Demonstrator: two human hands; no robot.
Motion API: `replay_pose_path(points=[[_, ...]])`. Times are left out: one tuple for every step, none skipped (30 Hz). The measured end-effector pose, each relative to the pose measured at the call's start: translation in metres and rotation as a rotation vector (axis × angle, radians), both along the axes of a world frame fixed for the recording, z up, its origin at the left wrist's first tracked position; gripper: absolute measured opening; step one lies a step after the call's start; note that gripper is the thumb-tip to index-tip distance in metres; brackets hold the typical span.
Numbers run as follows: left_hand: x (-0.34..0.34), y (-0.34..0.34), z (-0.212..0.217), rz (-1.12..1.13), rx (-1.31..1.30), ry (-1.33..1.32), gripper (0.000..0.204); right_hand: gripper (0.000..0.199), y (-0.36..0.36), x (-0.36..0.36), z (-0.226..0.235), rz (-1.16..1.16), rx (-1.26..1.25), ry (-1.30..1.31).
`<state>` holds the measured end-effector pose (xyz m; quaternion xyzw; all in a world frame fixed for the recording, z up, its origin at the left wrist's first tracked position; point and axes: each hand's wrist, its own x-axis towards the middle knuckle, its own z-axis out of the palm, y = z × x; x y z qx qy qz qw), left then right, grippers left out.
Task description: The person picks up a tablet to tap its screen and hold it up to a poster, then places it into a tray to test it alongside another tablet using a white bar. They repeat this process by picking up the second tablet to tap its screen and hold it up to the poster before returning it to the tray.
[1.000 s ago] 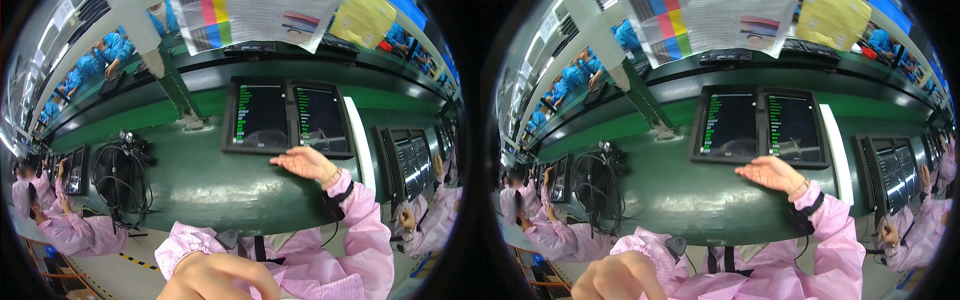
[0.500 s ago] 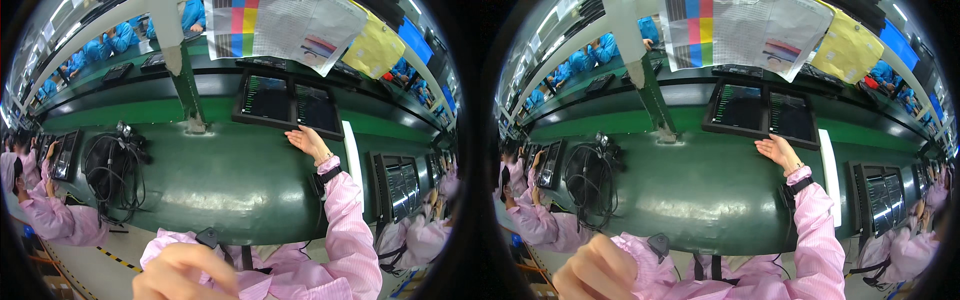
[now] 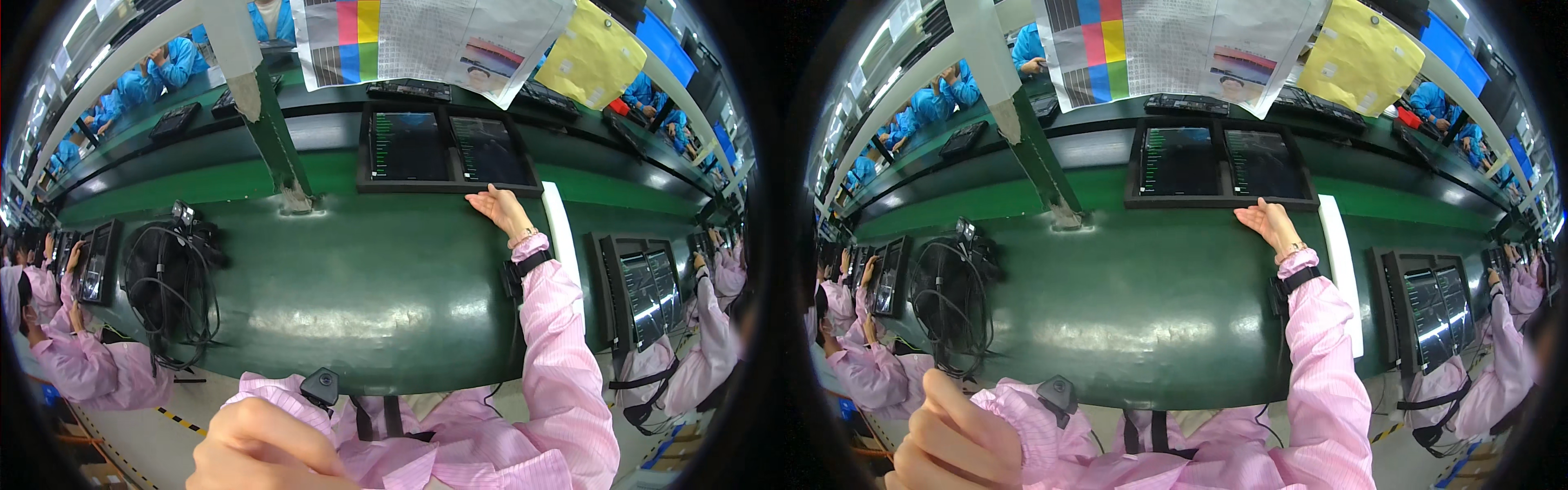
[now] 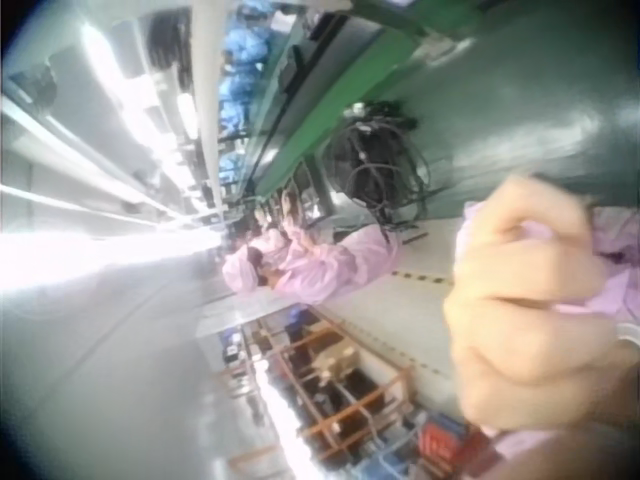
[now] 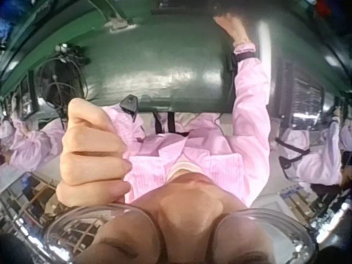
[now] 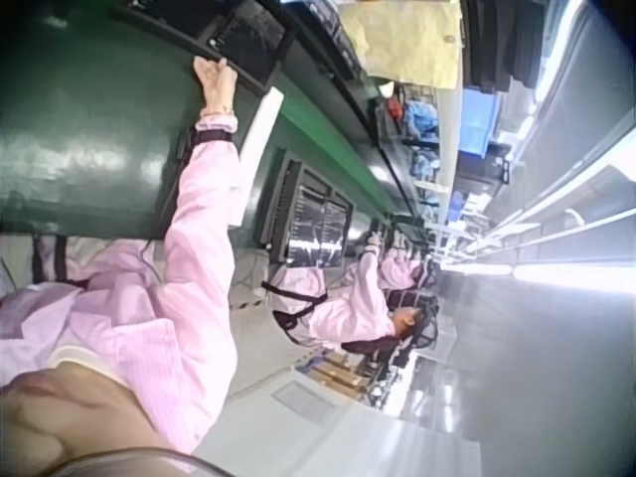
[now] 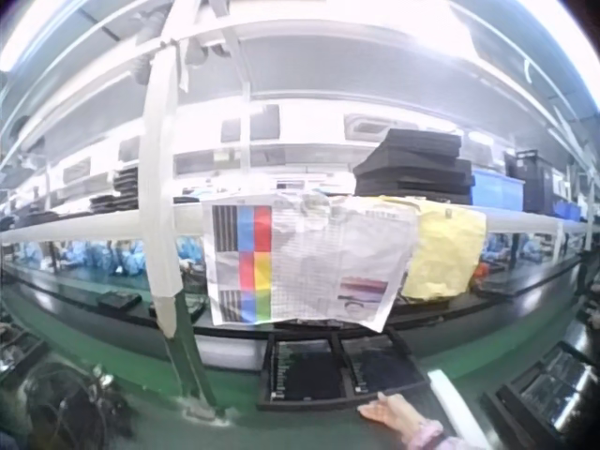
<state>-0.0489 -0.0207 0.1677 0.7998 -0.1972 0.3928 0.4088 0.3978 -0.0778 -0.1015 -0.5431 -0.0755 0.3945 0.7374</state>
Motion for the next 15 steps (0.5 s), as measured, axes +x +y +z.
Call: replay_pose_path(points=[[-0.001, -0.001, 0.001, 0.001, -0.006, -0.001, 0.01, 0.029, 0.004, 0.004, -0.005, -0.027, 0.006, 0.035], [-0.002, -0.003, 0.003, 0.012, -0.01, 0.012, 0.01, 0.029, 0.005, 0.006, -0.007, -0.028, 0.0, 0.033], [-0.003, -0.004, 0.004, 0.026, -0.01, 0.026, 0.01, 0.029, 0.008, 0.006, -0.008, -0.023, 0.002, 0.021], [-0.003, -0.005, 0.003, 0.027, -0.012, 0.026, 0.01, 0.028, 0.01, 0.006, -0.008, -0.02, 0.005, 0.008], [-0.003, -0.008, 0.001, 0.048, -0.031, -0.01, 0.01, 0.028, 0.01, 0.006, -0.008, -0.021, 0.003, 0.008], [-0.003, -0.012, -0.001, 0.071, -0.05, -0.045, 0.01, 0.028, 0.01, 0.002, -0.005, -0.026, 0.003, 0.007], [-0.004, -0.02, -0.005, 0.068, -0.051, -0.042, 0.01, 0.027, 0.01, -0.001, -0.004, -0.034, 0.003, 0.005], [-0.003, -0.03, -0.01, 0.16, -0.13, -0.101, 0.01, 0.027, 0.009, 0.001, -0.006, -0.041, 0.002, 0.007], [-0.002, -0.035, -0.014, 0.25, -0.207, -0.161, 0.01, 0.027, 0.009, 0.0, -0.006, -0.024, 0.022, 0.015], [0.002, -0.034, -0.02, 0.237, -0.206, -0.159, 0.01, 0.027, 0.007, 0.0, -0.005, -0.011, 0.042, 0.023], [0.007, -0.032, -0.028, 0.185, -0.187, -0.285, 0.01, 0.029, 0.004, -0.002, -0.006, -0.015, 0.03, 0.033], [0.011, -0.031, -0.032, 0.139, -0.163, -0.409, 0.01, 0.029, 0.007, -0.01, 0.0, -0.025, 0.036, 0.036], [0.016, -0.034, -0.025, 0.108, -0.171, -0.41, 0.01, 0.031, -0.002, -0.015, 0.009, -0.014, 0.003, -0.015], [0.019, -0.04, -0.011, 0.12, -0.244, -0.225, 0.011, 0.033, -0.013, -0.017, 0.016, -0.007, -0.032, -0.066], [0.022, -0.043, -0.003, 0.143, -0.3, -0.029, 0.011, 0.032, -0.019, -0.023, 0.02, 0.035, -0.007, -0.054]])
